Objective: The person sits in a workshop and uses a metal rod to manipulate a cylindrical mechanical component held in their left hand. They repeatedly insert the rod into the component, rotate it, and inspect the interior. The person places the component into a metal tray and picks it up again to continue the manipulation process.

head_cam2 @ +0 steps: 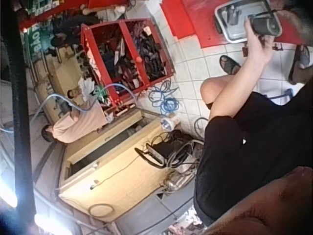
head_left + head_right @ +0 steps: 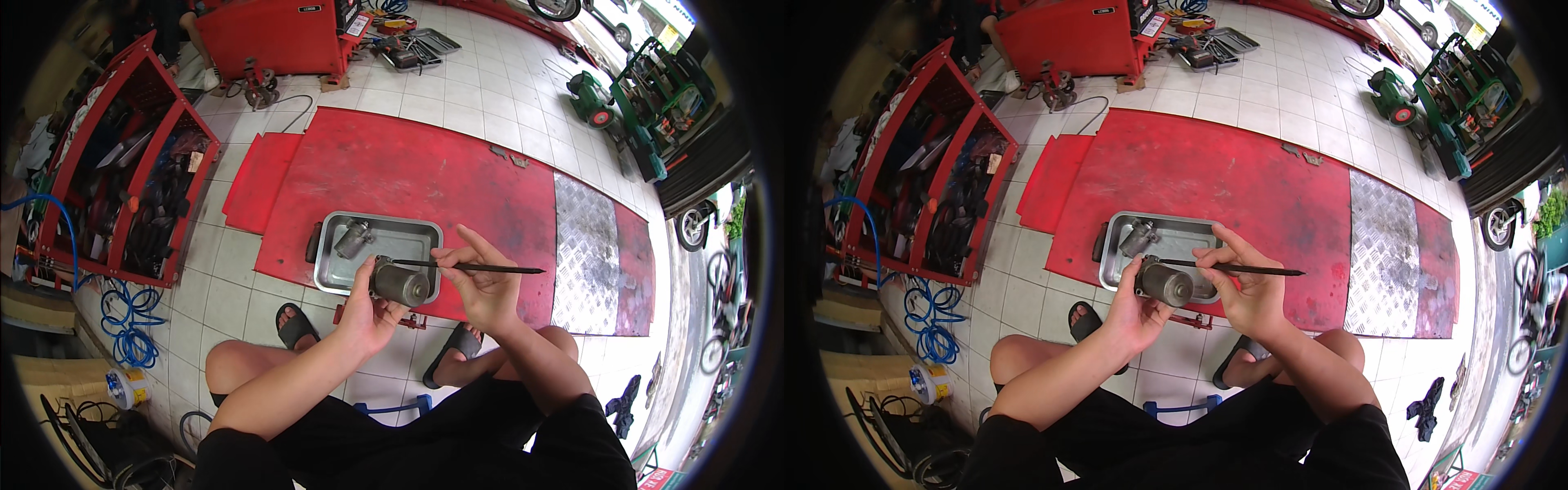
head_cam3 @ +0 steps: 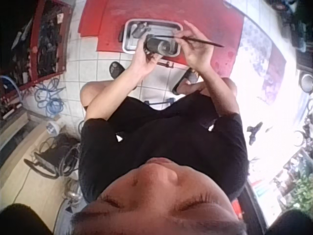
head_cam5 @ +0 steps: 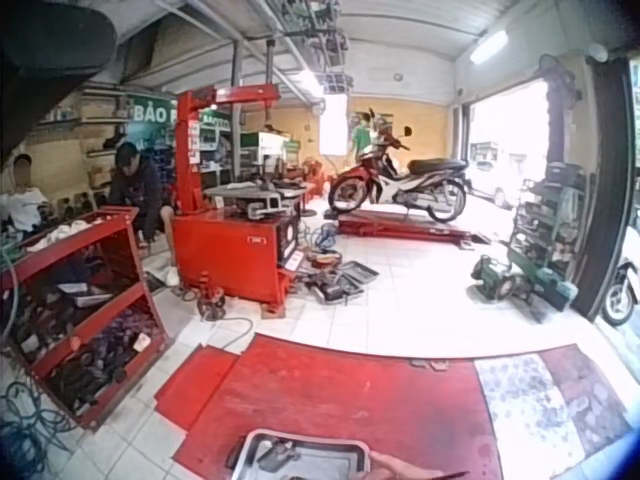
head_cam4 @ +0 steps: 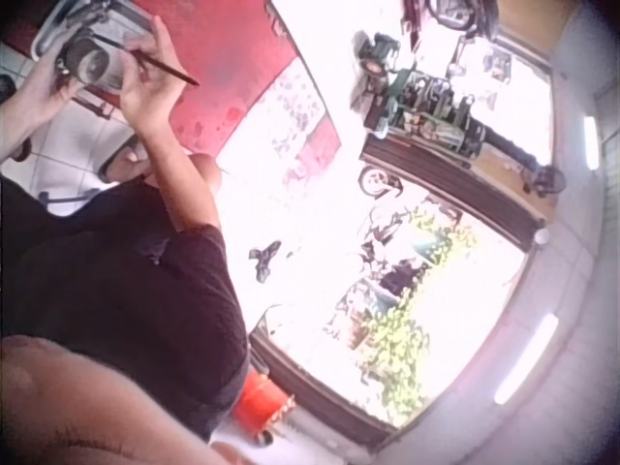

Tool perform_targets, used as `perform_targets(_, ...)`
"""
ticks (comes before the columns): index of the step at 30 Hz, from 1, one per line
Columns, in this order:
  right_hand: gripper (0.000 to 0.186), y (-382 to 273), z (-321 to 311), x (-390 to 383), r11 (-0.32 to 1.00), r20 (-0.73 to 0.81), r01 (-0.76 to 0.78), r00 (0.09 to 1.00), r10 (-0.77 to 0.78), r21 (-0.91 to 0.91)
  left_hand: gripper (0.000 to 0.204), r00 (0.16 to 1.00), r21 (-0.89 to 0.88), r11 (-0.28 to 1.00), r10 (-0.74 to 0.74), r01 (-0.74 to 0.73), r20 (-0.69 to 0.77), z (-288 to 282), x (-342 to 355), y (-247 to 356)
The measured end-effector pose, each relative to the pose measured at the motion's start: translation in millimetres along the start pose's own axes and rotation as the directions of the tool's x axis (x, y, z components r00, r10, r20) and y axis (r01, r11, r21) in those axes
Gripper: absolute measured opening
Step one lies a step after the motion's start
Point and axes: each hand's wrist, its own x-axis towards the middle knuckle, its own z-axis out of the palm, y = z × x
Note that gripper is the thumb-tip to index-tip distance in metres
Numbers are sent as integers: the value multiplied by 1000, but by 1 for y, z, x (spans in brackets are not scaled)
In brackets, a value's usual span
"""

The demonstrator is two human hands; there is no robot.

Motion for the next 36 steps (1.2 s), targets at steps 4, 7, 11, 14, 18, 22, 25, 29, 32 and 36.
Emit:
perform_targets(4,43,-5,3,5,998,39,17,999,-14,-56,43,1000,10,1000,0,0,2,-1,0,0)
perform_targets(7,49,-4,-11,9,951,157,83,987,-37,-297,43,1000,7,1000,-4,4,11,-1,0,1)
perform_targets(11,53,-9,-10,8,954,117,-70,987,108,-290,44,1000,2,1000,-14,14,-17,-1,1,0)
perform_targets(14,56,-7,-7,8,982,100,-100,988,118,-162,44,1000,8,1000,9,-9,-26,-1,0,-1)
perform_targets(18,59,-10,-6,7,989,93,-105,989,115,-102,44,1000,27,999,21,-21,2,1,-2,-3)
perform_targets(22,56,-9,-10,6,986,185,10,983,21,-168,45,1000,21,999,25,-25,5,0,-1,-1)
perform_targets(25,52,-11,-10,8,970,279,120,959,-57,-214,45,999,20,1000,22,-22,24,-5,3,0)
perform_targets(29,34,-12,-10,14,898,338,295,924,-180,-327,46,1000,13,1000,15,-15,19,-6,3,1)
perform_targets(32,20,-16,-7,12,903,243,190,965,-99,-386,47,999,32,999,41,-42,26,-4,1,0)
perform_targets(36,16,-14,-6,9,957,107,-81,988,115,-278,49,999,34,998,45,-45,0,-2,-1,-1)
